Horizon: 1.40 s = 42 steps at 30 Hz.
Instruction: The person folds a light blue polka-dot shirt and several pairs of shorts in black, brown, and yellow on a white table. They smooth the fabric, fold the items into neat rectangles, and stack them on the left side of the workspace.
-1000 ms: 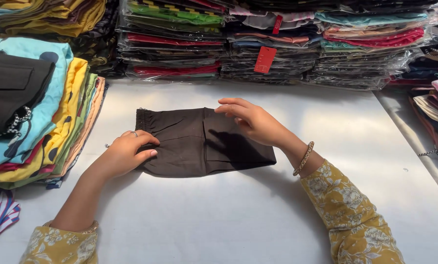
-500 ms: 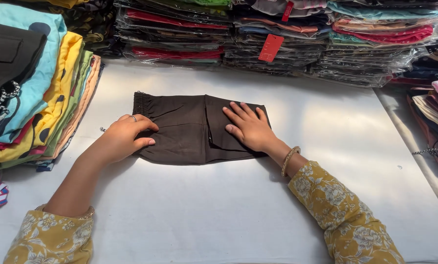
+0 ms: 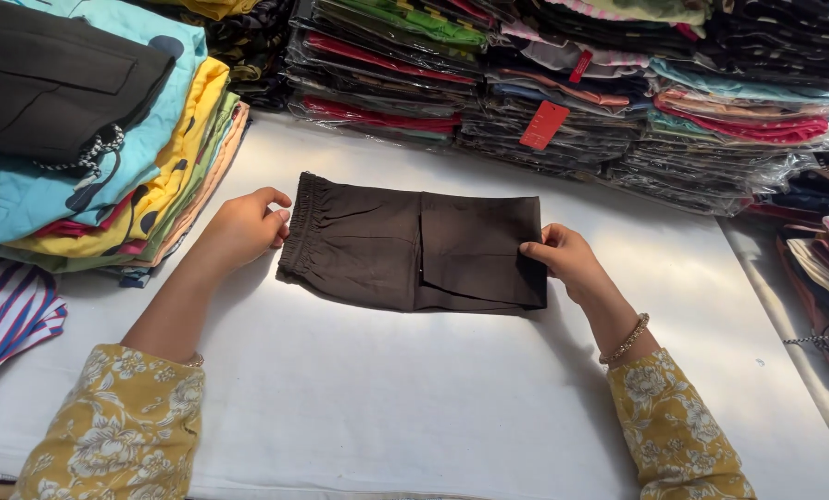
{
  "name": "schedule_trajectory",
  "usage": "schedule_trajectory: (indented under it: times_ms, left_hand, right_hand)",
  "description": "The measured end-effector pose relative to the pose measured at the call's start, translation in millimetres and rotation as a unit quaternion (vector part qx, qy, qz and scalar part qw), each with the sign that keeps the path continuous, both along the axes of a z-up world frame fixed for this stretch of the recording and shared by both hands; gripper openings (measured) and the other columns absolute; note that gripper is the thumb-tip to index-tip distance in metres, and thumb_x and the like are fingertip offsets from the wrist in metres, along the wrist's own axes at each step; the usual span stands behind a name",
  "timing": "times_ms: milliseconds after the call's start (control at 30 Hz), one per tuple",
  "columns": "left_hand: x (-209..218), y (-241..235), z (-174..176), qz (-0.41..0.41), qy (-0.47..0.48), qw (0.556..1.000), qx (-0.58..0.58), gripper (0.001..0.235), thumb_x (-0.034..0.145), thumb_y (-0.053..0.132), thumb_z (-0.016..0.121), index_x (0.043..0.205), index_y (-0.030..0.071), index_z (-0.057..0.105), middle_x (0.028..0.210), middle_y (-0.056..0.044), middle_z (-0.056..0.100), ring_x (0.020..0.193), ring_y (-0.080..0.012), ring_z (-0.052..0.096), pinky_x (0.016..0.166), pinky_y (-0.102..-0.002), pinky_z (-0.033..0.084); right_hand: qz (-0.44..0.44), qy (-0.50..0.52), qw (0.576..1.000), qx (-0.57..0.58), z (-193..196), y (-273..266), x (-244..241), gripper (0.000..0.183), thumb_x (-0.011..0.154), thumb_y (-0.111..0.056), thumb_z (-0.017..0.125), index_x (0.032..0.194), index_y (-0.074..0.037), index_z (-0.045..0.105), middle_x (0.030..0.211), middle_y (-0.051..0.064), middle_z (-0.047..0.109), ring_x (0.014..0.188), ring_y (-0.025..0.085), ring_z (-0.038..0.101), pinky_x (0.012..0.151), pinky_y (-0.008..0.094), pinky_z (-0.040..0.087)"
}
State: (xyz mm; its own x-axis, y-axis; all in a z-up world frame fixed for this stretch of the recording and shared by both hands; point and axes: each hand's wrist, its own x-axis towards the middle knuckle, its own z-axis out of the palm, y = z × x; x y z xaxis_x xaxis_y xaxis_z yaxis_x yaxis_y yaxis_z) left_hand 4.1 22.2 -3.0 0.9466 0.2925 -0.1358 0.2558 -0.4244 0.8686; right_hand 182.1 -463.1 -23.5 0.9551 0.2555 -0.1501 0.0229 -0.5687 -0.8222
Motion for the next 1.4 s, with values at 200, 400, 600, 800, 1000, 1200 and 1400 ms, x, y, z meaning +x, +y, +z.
schedule_trajectory:
  times_ms: [200,400,600,800,1000,1200,1400]
  left_hand:
    - [2.6,-0.1,-5.9,-0.001,-0.028,0.983,0.181,0.027,0.103,0.025,0.055,0.121,0.011,0.069,0.095,-0.011,0.076,0.086,-0.0255,0.071,0.083,-0.041,0.054]
    - [19.6,-13.9,-37.2,-0.007,-0.116,0.951,0.286,0.039,0.089,0.029,0.069,0.121,0.007,0.070,0.118,-0.015,0.067,0.108,-0.0348,0.061,0.091,-0.047,0.049]
    - [62.3,-39.9,-49.4,0.001,-0.184,0.908,0.375,0.032,0.086,0.023,0.071,0.108,0.000,0.072,0.112,-0.017,0.066,0.104,-0.0376,0.062,0.087,-0.049,0.053]
    - [136.4,-36.3,-64.9,-0.004,-0.183,0.839,0.512,0.013,0.089,0.011,0.063,0.092,0.000,0.069,0.102,-0.016,0.069,0.096,-0.0349,0.067,0.082,-0.046,0.056]
    - [194.1,-55.6,-18.5,0.019,-0.089,0.967,0.236,0.017,0.099,0.011,0.051,0.108,-0.004,0.054,0.082,-0.019,0.070,0.071,-0.0330,0.068,0.065,-0.045,0.055]
    - [127.9,-159.2,24.7,-0.101,0.033,0.994,-0.039,0.012,0.099,0.010,0.048,0.105,-0.001,0.049,0.083,-0.014,0.068,0.063,-0.0231,0.071,0.055,-0.035,0.059]
    - [21.7,-203.9,26.9,-0.249,-0.020,0.890,0.382,0.034,0.100,0.033,0.059,0.118,0.004,0.059,0.096,-0.016,0.071,0.090,-0.0320,0.070,0.077,-0.043,0.056]
  right_hand:
    - [-0.025,-0.011,0.989,0.144,43.0,-69.0,-2.6,0.020,0.092,-0.012,0.075,0.099,-0.011,0.056,0.084,-0.002,0.062,0.071,0.006,0.058,0.061,0.023,0.048]
    - [-0.087,0.056,0.986,0.128,2.8,-89.2,-14.8,0.023,0.091,-0.018,0.073,0.104,-0.009,0.056,0.091,0.001,0.064,0.079,0.010,0.063,0.066,0.028,0.054]
    - [-0.105,-0.038,0.993,0.023,-11.1,-72.0,-24.8,0.030,0.095,-0.027,0.070,0.110,-0.002,0.063,0.092,0.007,0.069,0.083,0.014,0.064,0.074,0.032,0.054]
    - [-0.114,-0.093,0.985,-0.094,-7.4,-62.9,-30.7,0.039,0.093,-0.038,0.069,0.112,-0.004,0.067,0.092,0.012,0.074,0.084,0.023,0.070,0.077,0.037,0.054]
    - [-0.112,-0.115,0.978,-0.134,-4.6,-58.2,-32.8,0.042,0.092,-0.043,0.066,0.114,-0.007,0.068,0.093,0.014,0.075,0.085,0.029,0.072,0.077,0.040,0.055]
    - [-0.101,-0.107,0.978,-0.148,-0.4,-57.1,-34.1,0.043,0.093,-0.045,0.065,0.111,-0.006,0.068,0.090,0.015,0.075,0.083,0.030,0.072,0.076,0.042,0.055]
    - [-0.094,-0.099,0.983,-0.119,2.3,-58.9,-35.5,0.042,0.092,-0.043,0.067,0.111,-0.006,0.068,0.090,0.015,0.074,0.082,0.027,0.072,0.075,0.039,0.055]
